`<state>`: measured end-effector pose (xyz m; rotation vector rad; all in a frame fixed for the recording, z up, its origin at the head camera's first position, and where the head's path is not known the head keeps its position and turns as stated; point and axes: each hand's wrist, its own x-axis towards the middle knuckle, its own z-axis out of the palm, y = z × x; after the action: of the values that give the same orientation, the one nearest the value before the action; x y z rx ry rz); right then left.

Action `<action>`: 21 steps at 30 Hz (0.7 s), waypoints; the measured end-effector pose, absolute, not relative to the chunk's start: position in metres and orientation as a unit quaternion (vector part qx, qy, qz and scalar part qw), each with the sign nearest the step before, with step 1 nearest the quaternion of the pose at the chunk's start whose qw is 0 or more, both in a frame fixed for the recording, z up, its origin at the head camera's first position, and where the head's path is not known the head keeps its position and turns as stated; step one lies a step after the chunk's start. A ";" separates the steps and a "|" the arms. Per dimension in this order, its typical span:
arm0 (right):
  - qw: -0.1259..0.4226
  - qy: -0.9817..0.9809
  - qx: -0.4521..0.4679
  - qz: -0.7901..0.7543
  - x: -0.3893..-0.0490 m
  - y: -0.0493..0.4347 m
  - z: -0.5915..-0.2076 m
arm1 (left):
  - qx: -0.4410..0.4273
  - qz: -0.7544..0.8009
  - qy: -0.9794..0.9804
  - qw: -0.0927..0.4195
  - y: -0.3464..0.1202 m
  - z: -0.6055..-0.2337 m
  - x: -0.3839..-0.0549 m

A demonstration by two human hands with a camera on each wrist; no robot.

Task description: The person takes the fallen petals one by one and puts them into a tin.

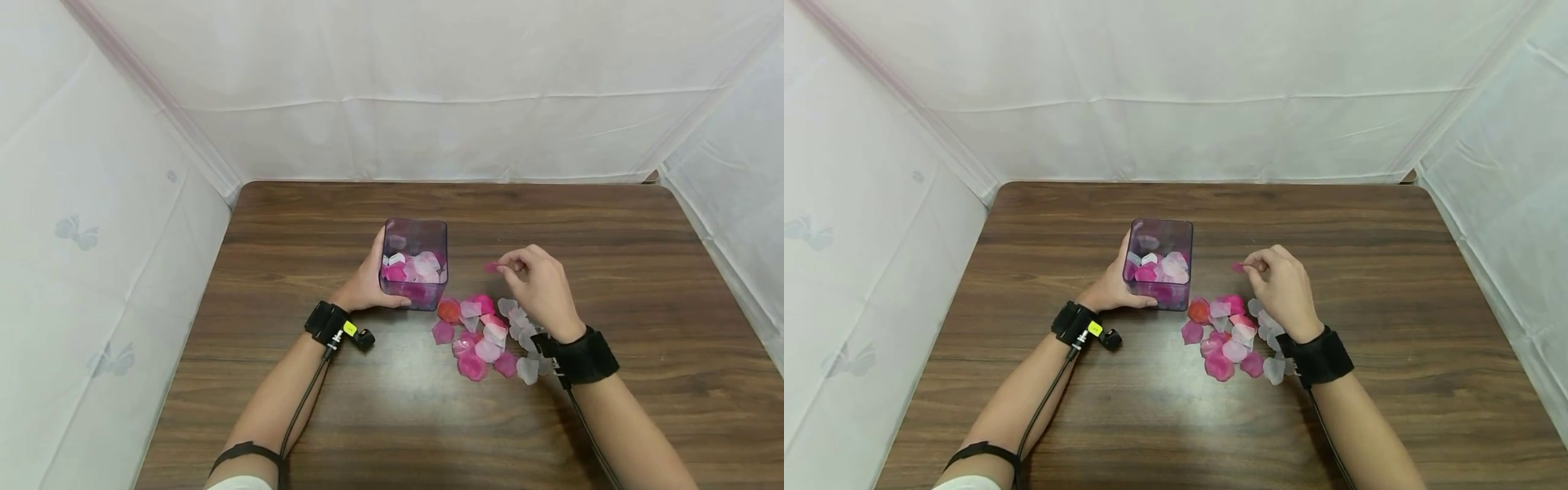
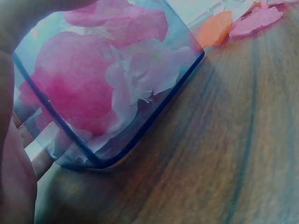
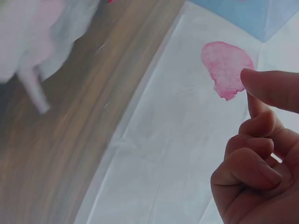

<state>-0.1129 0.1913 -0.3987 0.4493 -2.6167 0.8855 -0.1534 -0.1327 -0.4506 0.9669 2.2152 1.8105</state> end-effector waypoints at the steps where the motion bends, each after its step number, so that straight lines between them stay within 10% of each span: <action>1: 0.176 -0.918 0.160 0.318 -0.113 0.188 -0.398 | 0.318 0.599 0.732 0.061 -0.133 -0.451 -0.153; 12: 0.237 -0.870 0.234 0.364 -0.116 0.129 -0.367 | 0.319 0.604 0.728 0.056 -0.133 -0.452 -0.156; 21: 0.164 -0.897 0.259 0.317 -0.116 0.091 -0.376 | 0.324 0.593 0.734 0.057 -0.126 -0.454 -0.156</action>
<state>-0.1157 0.0909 -0.3763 0.7368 -2.5577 0.9045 -0.1563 -0.1261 -0.4539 0.9838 2.2278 1.8001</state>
